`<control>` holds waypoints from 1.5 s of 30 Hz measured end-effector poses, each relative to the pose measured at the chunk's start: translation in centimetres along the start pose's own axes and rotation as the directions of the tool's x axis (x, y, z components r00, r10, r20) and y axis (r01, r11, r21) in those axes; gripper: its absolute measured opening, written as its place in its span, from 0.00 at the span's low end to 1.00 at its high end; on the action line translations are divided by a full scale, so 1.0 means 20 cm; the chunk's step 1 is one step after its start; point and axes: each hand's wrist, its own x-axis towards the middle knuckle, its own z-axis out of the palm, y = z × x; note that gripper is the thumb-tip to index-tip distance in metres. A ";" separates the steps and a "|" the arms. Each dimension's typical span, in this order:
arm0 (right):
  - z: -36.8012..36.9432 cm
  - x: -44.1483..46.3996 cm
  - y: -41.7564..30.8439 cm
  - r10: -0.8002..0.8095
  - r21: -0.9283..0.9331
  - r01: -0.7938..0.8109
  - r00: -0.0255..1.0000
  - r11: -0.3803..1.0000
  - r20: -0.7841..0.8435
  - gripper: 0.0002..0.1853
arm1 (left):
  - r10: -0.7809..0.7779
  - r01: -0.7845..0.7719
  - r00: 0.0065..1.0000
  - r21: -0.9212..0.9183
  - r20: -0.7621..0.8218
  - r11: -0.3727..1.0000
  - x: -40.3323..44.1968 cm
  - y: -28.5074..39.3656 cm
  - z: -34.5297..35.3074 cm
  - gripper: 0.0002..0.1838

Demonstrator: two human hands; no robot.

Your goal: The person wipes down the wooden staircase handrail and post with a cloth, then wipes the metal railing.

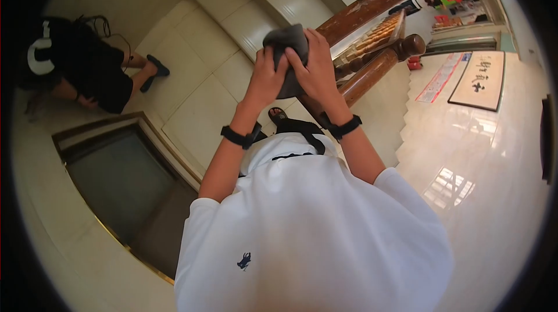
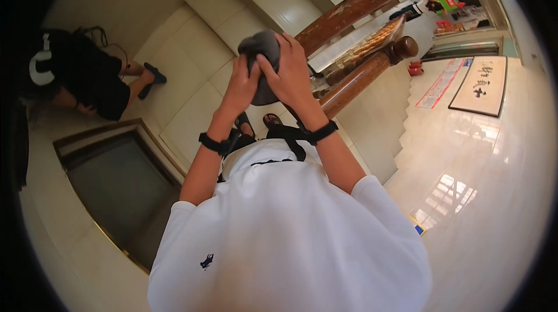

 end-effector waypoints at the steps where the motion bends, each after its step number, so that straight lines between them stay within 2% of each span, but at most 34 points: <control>1: 0.00 -0.04 0.00 0.011 0.033 -0.010 1.000 0.999 -0.028 0.37 | 0.014 -0.014 1.000 -0.005 0.027 1.000 -0.02 0.02 -0.03 0.33; 4: 0.03 -0.17 -0.02 0.115 0.099 -0.107 0.991 0.989 -0.076 0.39 | 0.201 -0.196 0.979 0.322 0.019 0.926 -0.10 0.02 -0.08 0.30; 7: 0.07 -0.22 -0.05 0.260 0.209 -0.240 0.962 0.948 -0.078 0.37 | 0.307 -0.321 0.947 0.282 0.092 0.904 -0.10 0.03 -0.14 0.33; 10: 0.06 -0.08 -0.11 0.317 0.144 -0.302 0.943 0.942 -0.102 0.34 | 0.386 -0.412 0.910 0.233 0.150 0.881 0.00 0.01 -0.21 0.35; 11: 0.09 -0.03 -0.04 0.183 -0.068 -0.200 0.963 0.978 -0.198 0.28 | 0.404 -0.436 0.897 0.219 0.177 0.873 0.06 0.02 -0.24 0.36; 12: 0.09 0.02 -0.06 0.275 -0.084 -0.294 0.943 0.952 -0.186 0.26 | 0.421 -0.458 0.884 0.203 0.201 0.865 0.12 0.01 -0.26 0.37; 13: 0.07 0.08 -0.11 0.365 -0.101 -0.385 0.915 0.917 -0.170 0.25 | 0.448 -0.471 0.882 0.262 0.146 0.843 0.18 -0.03 -0.26 0.42; 14: 0.07 0.12 -0.15 0.451 -0.117 -0.469 0.880 0.875 -0.152 0.23 | 0.358 -0.380 0.901 0.047 0.243 0.924 0.24 -0.07 -0.25 0.42; 15: 0.09 0.14 -0.15 0.485 -0.164 -0.521 0.848 0.838 -0.213 0.22 | 0.281 -0.242 0.893 -0.151 0.352 0.958 0.30 -0.10 -0.27 0.43; 16: 0.11 0.12 -0.16 0.477 -0.121 -0.513 0.847 0.850 -0.236 0.22 | 0.220 -0.069 0.858 -0.321 0.464 0.945 0.33 -0.12 -0.29 0.44; 17: 0.12 0.09 -0.17 0.470 -0.077 -0.503 0.844 0.861 -0.258 0.23 | 0.285 -0.176 0.870 -0.286 0.403 0.942 0.33 -0.13 -0.28 0.41; 19: 0.12 0.06 -0.15 0.486 0.007 -0.503 0.830 0.864 -0.272 0.24 | 0.253 -0.175 0.895 -0.232 0.367 0.957 0.28 -0.13 -0.28 0.38; 20: 0.14 0.05 -0.14 0.445 0.007 -0.466 0.840 0.885 -0.310 0.24 | 0.249 -0.183 0.905 -0.210 0.347 0.960 0.27 -0.11 -0.28 0.37; 21: 0.15 0.04 -0.12 0.402 0.003 -0.428 0.846 0.904 -0.350 0.25 | 0.151 -0.083 0.894 -0.176 0.421 0.981 0.23 -0.05 -0.30 0.36; 24: 0.16 -0.08 -0.16 0.386 -0.035 -0.431 0.840 0.902 -0.382 0.31 | 0.253 -0.187 0.885 -0.200 0.392 0.962 0.11 -0.11 -0.24 0.38; 25: 0.17 -0.12 -0.16 0.379 -0.059 -0.434 0.838 0.899 -0.393 0.33 | 0.324 -0.278 0.882 -0.176 0.343 0.944 0.09 -0.12 -0.25 0.45; 27: 0.15 -0.17 -0.18 0.396 -0.059 -0.445 0.843 0.894 -0.364 0.38 | 0.222 -0.115 0.904 -0.292 0.365 0.949 0.09 -0.13 -0.30 0.51; 28: 0.15 -0.16 -0.15 0.352 -0.067 -0.403 0.859 0.913 -0.371 0.38 | 0.166 -0.026 0.909 -0.347 0.381 0.938 0.10 -0.12 -0.33 0.54; 29: 0.16 -0.17 -0.11 0.316 -0.072 -0.367 0.871 0.927 -0.376 0.38 | 0.040 0.121 0.889 -0.319 0.456 0.940 0.13 -0.13 -0.37 0.50; 30: 0.17 -0.20 -0.09 0.286 -0.075 -0.336 0.881 0.939 -0.376 0.39 | 0.062 0.099 0.814 -0.243 0.577 0.965 0.15 -0.15 -0.40 0.46; 32: 0.14 -0.12 -0.13 0.325 -0.115 -0.379 0.886 0.918 -0.332 0.36 | 0.070 0.010 0.620 -0.098 0.782 0.995 0.22 -0.19 -0.44 0.39; 33: 0.13 -0.04 -0.16 0.337 -0.128 -0.390 0.889 0.912 -0.312 0.34 | 0.157 -0.102 0.572 -0.120 0.805 0.988 0.23 -0.15 -0.48 0.30; 34: 0.13 0.03 -0.15 0.303 -0.206 -0.360 0.916 0.910 -0.261 0.32 | 0.296 -0.237 0.636 -0.185 0.712 0.954 0.25 -0.16 -0.48 0.30; 36: 0.12 0.15 -0.13 0.262 -0.359 -0.302 0.952 0.883 -0.156 0.28 | 0.561 -0.500 0.662 -0.266 0.497 0.824 0.28 -0.18 -0.46 0.31; 37: 0.14 0.21 -0.19 0.287 -0.392 -0.325 0.946 0.861 -0.154 0.26 | 0.521 -0.437 0.738 -0.285 0.429 0.853 0.29 -0.14 -0.47 0.29; 40: 0.15 0.29 -0.20 0.366 -0.355 -0.380 0.924 0.854 -0.108 0.26 | 0.215 -0.087 0.851 -0.275 0.479 0.958 0.35 -0.05 -0.48 0.27; 41: 0.15 0.29 -0.21 0.346 -0.343 -0.378 0.926 0.860 -0.155 0.24 | 0.295 -0.218 0.900 -0.254 0.321 0.942 0.35 -0.06 -0.43 0.27; 44: 0.12 0.24 -0.20 0.261 -0.198 -0.308 0.937 0.930 -0.230 0.20 | 0.134 -0.154 0.925 0.027 0.355 0.988 0.36 -0.17 -0.31 0.29; 45: 0.11 0.21 -0.18 0.222 -0.142 -0.267 0.937 0.953 -0.269 0.15 | 0.156 -0.200 0.901 0.070 0.405 0.977 0.35 -0.18 -0.31 0.29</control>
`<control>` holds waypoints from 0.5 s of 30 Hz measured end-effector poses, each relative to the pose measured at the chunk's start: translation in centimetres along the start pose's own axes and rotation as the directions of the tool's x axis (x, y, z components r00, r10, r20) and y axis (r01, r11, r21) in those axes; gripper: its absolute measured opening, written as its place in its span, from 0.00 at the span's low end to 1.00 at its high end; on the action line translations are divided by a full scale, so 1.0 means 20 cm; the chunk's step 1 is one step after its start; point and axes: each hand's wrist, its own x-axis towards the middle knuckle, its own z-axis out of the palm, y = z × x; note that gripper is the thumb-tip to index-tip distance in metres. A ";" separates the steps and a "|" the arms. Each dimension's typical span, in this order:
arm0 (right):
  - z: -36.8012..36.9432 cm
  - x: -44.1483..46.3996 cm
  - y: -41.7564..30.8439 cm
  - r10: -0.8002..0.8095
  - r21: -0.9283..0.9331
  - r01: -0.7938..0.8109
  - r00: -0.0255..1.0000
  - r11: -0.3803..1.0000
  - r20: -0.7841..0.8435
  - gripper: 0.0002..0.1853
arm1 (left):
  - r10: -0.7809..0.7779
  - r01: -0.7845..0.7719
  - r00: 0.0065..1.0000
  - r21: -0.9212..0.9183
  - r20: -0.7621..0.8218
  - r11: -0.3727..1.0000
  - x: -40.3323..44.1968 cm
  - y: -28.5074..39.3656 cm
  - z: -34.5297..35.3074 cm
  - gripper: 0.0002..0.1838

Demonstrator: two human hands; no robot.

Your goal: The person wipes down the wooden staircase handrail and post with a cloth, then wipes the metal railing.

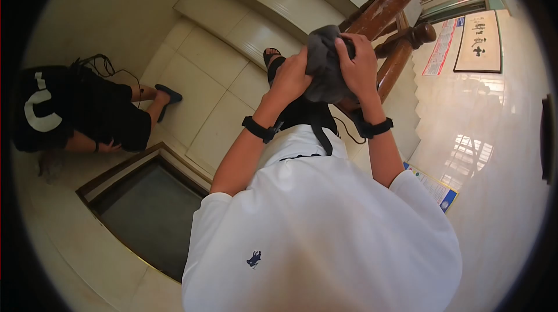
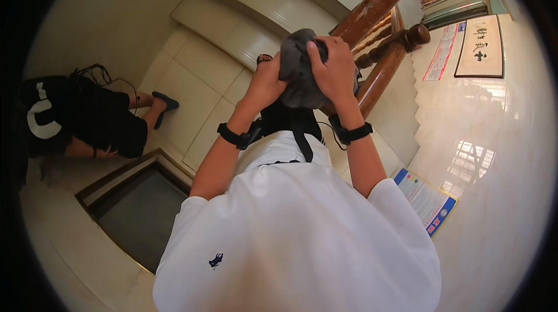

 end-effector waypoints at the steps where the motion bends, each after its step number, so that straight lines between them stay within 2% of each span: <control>1: -0.01 -0.02 0.03 0.005 -0.023 -0.006 1.000 1.000 -0.029 0.15 | 0.034 -0.036 0.998 0.058 0.044 0.998 0.00 -0.01 0.00 0.29; 2: -0.03 -0.07 0.06 0.007 -0.048 -0.010 0.999 0.999 -0.054 0.14 | 0.062 -0.072 0.994 0.111 0.087 0.991 -0.01 -0.02 0.00 0.29; 3: -0.04 -0.12 0.09 0.008 -0.073 -0.013 0.997 0.997 -0.074 0.14 | 0.028 -0.041 0.991 0.100 0.130 0.994 -0.03 -0.03 0.00 0.29; 4: -0.04 -0.17 0.15 0.048 0.063 -0.044 0.996 0.997 -0.070 0.17 | -0.009 -0.007 0.985 0.089 0.172 0.996 -0.06 -0.04 0.00 0.29; 5: -0.04 -0.23 0.20 0.078 0.059 -0.074 0.993 0.996 -0.084 0.18 | -0.047 0.031 0.976 0.079 0.213 0.996 -0.07 -0.05 0.01 0.30; 8: -0.02 -0.36 0.31 0.175 0.080 -0.169 0.982 0.982 -0.076 0.22 | -0.068 0.066 0.981 0.013 0.182 0.998 -0.08 -0.03 -0.02 0.30; 11: -0.06 -0.28 0.27 0.189 0.003 -0.189 0.982 0.982 -0.023 0.21 | 0.103 -0.103 0.995 -0.169 -0.010 0.980 -0.03 0.07 -0.07 0.30; 14: -0.07 -0.17 0.24 0.150 -0.027 -0.150 0.989 0.988 -0.017 0.21 | 0.189 -0.206 0.977 -0.220 -0.099 0.953 0.03 0.17 -0.13 0.36; 15: -0.07 -0.17 0.24 0.153 -0.001 -0.153 0.988 0.988 -0.027 0.21 | 0.188 -0.201 0.978 -0.164 -0.093 0.966 0.05 0.16 -0.10 0.38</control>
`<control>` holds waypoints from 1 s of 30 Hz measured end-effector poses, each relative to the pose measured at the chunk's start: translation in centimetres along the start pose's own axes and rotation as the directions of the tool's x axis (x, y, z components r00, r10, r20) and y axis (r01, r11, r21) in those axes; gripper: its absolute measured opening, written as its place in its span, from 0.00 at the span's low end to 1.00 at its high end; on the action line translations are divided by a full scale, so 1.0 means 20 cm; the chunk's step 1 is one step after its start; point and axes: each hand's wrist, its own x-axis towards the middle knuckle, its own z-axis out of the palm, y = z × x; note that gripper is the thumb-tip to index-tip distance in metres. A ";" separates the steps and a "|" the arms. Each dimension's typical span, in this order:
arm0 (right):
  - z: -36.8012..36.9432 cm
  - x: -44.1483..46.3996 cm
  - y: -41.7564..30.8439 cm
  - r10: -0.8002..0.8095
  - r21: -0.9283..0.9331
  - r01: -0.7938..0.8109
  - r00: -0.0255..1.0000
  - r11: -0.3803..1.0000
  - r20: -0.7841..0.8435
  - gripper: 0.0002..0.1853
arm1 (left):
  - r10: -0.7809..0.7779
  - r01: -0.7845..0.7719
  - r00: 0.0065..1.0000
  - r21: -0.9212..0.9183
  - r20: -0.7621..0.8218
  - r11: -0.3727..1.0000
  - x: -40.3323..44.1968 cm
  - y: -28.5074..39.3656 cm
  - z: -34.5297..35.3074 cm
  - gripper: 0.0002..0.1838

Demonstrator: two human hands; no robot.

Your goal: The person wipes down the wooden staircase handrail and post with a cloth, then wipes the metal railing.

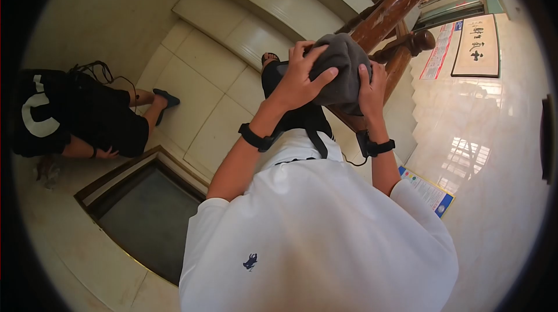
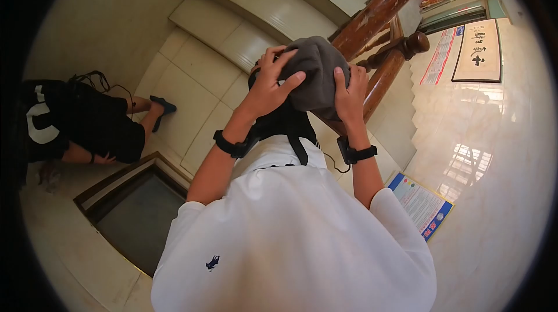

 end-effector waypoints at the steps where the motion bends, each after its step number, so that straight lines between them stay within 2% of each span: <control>1: 0.01 -0.02 0.01 0.000 0.028 0.000 1.000 1.000 -0.011 0.20 | 0.000 0.000 1.000 0.060 0.004 0.998 0.01 -0.04 0.04 0.39; 2: 0.02 -0.04 0.04 -0.003 0.056 0.004 1.000 0.998 -0.021 0.20 | -0.001 0.001 1.000 0.121 0.003 0.993 0.03 -0.08 0.08 0.41; 3: 0.02 -0.08 0.13 0.009 0.003 -0.010 1.000 1.000 0.017 0.20 | -0.046 0.038 0.998 0.157 0.050 0.987 0.03 -0.15 0.13 0.41; 4: 0.01 -0.15 0.22 0.022 -0.051 -0.019 0.998 0.999 0.056 0.20 | -0.101 0.092 0.992 0.121 0.077 0.988 0.01 -0.18 0.15 0.41; 6: -0.06 -0.27 0.28 0.131 -0.026 -0.128 0.978 0.991 0.164 0.22 | -0.206 0.202 0.969 0.044 0.135 0.978 -0.03 -0.20 0.18 0.43; 7: -0.09 -0.30 0.27 0.109 -0.040 -0.104 0.980 0.994 0.169 0.23 | -0.120 0.117 0.989 0.046 0.086 0.992 -0.04 -0.17 0.17 0.42; 10: -0.17 -0.42 0.24 0.113 -0.085 -0.098 0.974 0.992 0.197 0.25 | -0.033 0.034 0.995 -0.005 0.092 0.999 -0.04 0.00 0.08 0.38; 12: -0.16 -0.43 0.26 0.133 -0.080 -0.119 0.971 0.990 0.201 0.26 | 0.055 -0.064 0.993 0.076 0.109 0.995 -0.06 0.04 0.06 0.36; 14: -0.13 -0.34 0.13 0.092 0.098 -0.100 0.993 0.990 0.078 0.26 | 0.115 -0.128 0.988 0.137 0.099 0.982 -0.09 0.06 0.05 0.34; 15: -0.11 -0.28 0.04 0.085 0.186 -0.087 0.996 0.979 0.022 0.27 | 0.132 -0.144 0.988 0.158 0.082 0.977 -0.11 0.08 0.04 0.33; 18: -0.02 -0.12 -0.19 -0.010 0.208 -0.001 0.999 0.978 0.050 0.27 | 0.136 -0.129 0.991 0.310 -0.002 0.942 -0.14 0.03 0.08 0.32; 19: 0.00 -0.09 -0.22 0.039 0.173 -0.054 0.995 0.983 0.086 0.27 | 0.141 -0.119 0.990 0.369 -0.032 0.922 -0.13 0.02 0.10 0.33; 21: 0.03 -0.02 -0.24 0.132 0.092 -0.146 0.981 0.985 0.142 0.28 | 0.016 -0.021 1.000 0.240 0.023 0.971 -0.10 0.00 0.12 0.33; 22: 0.03 -0.01 -0.22 0.095 0.093 -0.108 0.986 0.990 0.137 0.28 | -0.040 0.030 0.998 0.176 0.054 0.984 -0.08 0.00 0.12 0.34; 25: 0.02 -0.10 -0.12 0.033 0.098 -0.042 0.995 0.994 0.091 0.30 | 0.004 -0.012 0.999 0.147 0.054 0.989 -0.11 0.00 0.15 0.35; 27: 0.02 -0.22 -0.11 0.041 0.126 -0.041 0.999 0.991 0.006 0.31 | 0.144 -0.148 0.989 0.248 0.034 0.958 -0.17 0.01 0.15 0.35; 28: 0.02 -0.26 -0.11 0.052 0.146 -0.054 0.999 0.988 0.014 0.31 | 0.214 -0.212 0.976 0.307 0.026 0.928 -0.20 0.02 0.15 0.35; 30: -0.01 -0.32 -0.11 0.075 0.187 -0.079 0.997 0.979 0.027 0.32 | 0.221 -0.222 0.974 0.350 0.043 0.910 -0.25 0.04 0.15 0.37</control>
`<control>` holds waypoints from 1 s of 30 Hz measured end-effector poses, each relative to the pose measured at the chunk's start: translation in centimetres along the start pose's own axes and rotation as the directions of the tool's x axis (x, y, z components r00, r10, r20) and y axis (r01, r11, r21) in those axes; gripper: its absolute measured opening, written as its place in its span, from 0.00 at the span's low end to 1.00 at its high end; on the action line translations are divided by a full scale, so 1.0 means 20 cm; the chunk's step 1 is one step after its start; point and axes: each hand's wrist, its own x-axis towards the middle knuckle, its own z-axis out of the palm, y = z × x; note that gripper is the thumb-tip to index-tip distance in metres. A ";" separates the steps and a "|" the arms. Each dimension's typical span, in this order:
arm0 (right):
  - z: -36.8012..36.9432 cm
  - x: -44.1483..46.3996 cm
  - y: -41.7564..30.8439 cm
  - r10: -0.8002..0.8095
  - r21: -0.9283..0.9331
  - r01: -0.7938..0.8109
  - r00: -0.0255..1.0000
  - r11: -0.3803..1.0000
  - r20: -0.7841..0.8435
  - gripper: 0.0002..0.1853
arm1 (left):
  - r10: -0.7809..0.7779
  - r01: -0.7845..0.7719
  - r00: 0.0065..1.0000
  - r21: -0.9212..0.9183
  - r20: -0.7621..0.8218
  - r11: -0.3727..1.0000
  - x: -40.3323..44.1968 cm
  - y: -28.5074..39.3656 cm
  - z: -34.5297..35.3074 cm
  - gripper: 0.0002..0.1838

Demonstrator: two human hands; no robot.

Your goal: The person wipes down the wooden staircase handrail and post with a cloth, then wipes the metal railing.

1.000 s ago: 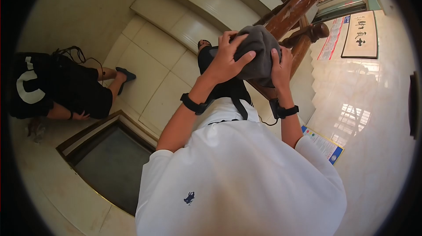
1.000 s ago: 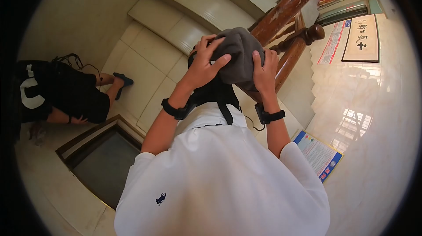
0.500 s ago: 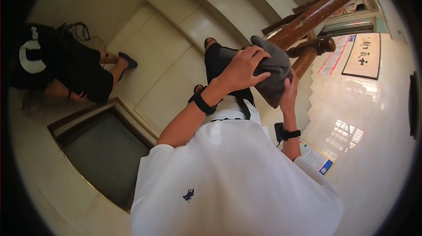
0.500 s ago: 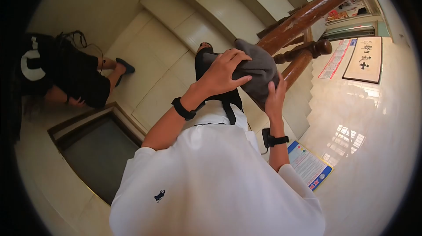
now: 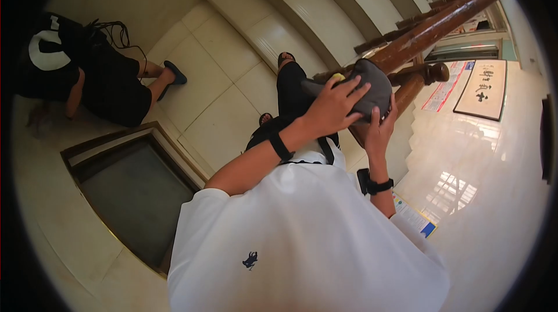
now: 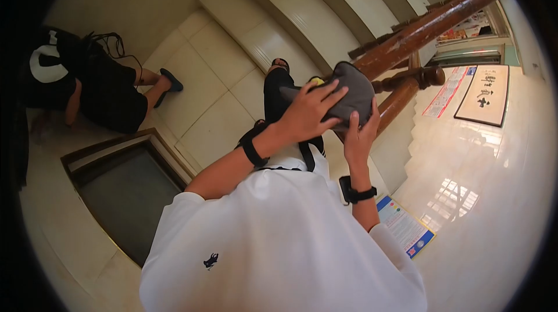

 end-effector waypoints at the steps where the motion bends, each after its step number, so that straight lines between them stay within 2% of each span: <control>1: -0.02 -0.01 -0.03 0.034 0.010 -0.035 0.998 0.999 0.053 0.33 | -0.009 0.009 1.000 -0.016 -0.011 1.000 -0.02 0.02 0.00 0.38; 4: -0.01 0.12 -0.04 -0.134 -0.202 0.145 0.989 0.969 0.066 0.30 | -0.064 0.063 0.998 -0.049 -0.018 0.997 -0.01 0.03 0.00 0.38; 6: 0.02 0.28 -0.10 -0.057 -0.209 0.076 0.994 0.975 0.093 0.26 | -0.124 0.121 0.992 -0.081 -0.027 0.989 0.06 0.01 0.03 0.38; 9: 0.05 0.49 -0.10 0.101 -0.143 -0.076 0.979 0.987 0.177 0.21 | -0.304 0.324 0.946 -0.366 0.113 0.873 0.20 -0.06 0.07 0.40; 10: 0.05 0.52 -0.09 0.156 -0.112 -0.134 0.964 0.985 0.216 0.19 | -0.307 0.340 0.940 -0.378 0.145 0.861 0.22 -0.08 0.06 0.41; 12: 0.05 0.50 -0.05 0.102 0.003 -0.104 0.984 0.995 0.145 0.19 | -0.308 0.373 0.926 -0.409 0.218 0.833 0.23 -0.09 0.04 0.43; 13: 0.05 0.46 -0.02 0.084 0.059 -0.090 0.992 0.994 0.097 0.19 | -0.303 0.374 0.925 -0.406 0.228 0.834 0.22 -0.08 0.03 0.44; 15: 0.05 0.36 0.02 0.111 0.128 -0.112 0.994 0.985 0.016 0.21 | -0.247 0.274 0.961 -0.356 0.121 0.893 0.17 -0.04 0.04 0.42; 16: 0.07 0.29 0.02 0.078 0.099 -0.073 0.996 0.992 -0.040 0.23 | -0.219 0.228 0.974 -0.323 0.064 0.919 0.13 -0.03 0.05 0.42; 18: 0.11 0.14 0.00 -0.003 0.044 0.010 0.990 0.999 -0.142 0.29 | -0.113 0.126 0.991 -0.224 0.069 0.966 0.04 -0.01 0.04 0.42; 19: 0.12 0.07 0.01 -0.012 0.042 0.018 0.992 0.999 -0.126 0.31 | -0.061 0.073 0.995 -0.172 0.075 0.982 0.01 -0.01 0.02 0.43; 22: 0.09 -0.08 0.03 -0.032 0.017 0.033 0.998 0.999 -0.059 0.37 | -0.015 0.029 0.997 -0.206 0.070 0.978 -0.04 0.02 -0.02 0.42; 24: 0.06 -0.08 0.04 -0.066 -0.017 0.066 0.998 0.998 -0.001 0.39 | -0.034 0.065 0.992 -0.252 0.124 0.965 -0.07 0.02 -0.06 0.40; 27: 0.00 -0.01 0.12 -0.071 0.228 0.047 0.993 0.973 0.097 0.40 | -0.044 0.092 0.986 -0.301 0.163 0.949 -0.08 0.05 -0.07 0.37; 30: 0.02 0.20 0.15 -0.034 0.318 -0.030 0.981 0.948 0.193 0.35 | 0.017 0.029 0.986 -0.275 0.164 0.961 -0.02 0.00 -0.07 0.34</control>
